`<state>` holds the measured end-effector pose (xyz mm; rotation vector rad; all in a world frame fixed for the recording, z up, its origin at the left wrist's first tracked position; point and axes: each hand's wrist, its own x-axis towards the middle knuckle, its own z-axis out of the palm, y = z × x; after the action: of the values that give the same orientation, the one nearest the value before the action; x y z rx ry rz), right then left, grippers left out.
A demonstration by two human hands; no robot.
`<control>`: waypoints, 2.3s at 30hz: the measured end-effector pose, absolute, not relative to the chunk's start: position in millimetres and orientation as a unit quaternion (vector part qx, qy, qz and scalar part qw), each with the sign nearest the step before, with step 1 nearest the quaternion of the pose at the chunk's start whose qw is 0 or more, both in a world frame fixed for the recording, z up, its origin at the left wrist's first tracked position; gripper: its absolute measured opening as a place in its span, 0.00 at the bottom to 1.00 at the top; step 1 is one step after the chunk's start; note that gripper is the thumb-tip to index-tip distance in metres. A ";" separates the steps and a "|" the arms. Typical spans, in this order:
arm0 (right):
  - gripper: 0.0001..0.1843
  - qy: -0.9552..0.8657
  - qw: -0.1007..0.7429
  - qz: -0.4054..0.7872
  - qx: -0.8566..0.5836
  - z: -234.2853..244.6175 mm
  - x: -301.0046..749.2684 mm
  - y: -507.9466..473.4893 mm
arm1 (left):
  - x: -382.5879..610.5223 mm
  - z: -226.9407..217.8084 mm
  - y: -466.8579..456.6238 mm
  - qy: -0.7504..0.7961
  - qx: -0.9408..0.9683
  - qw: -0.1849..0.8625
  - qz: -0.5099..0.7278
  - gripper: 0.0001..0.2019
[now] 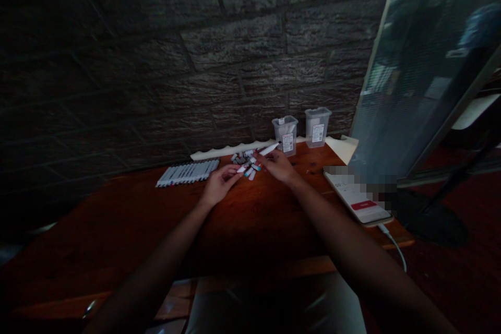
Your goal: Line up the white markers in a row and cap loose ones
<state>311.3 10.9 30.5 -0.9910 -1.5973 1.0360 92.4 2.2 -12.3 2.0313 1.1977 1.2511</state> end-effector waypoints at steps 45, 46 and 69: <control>0.17 -0.358 0.395 0.818 -0.216 35.0 314.1 10.5 | 84.3 4.0 1.5 0.479 0.621 0.184 0.593 0.15; 0.15 -0.369 0.389 0.818 -0.209 34.0 314.1 10.4 | 84.9 4.3 0.9 0.478 0.622 0.183 0.593 0.14; 0.25 -0.449 0.522 0.664 -0.291 27.2 305.9 12.7 | 83.6 1.8 1.6 0.489 0.635 0.164 0.575 0.12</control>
<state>305.9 12.7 27.2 -0.6974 -1.0763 1.5916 83.6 1.6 1.8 1.8092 1.3940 1.6397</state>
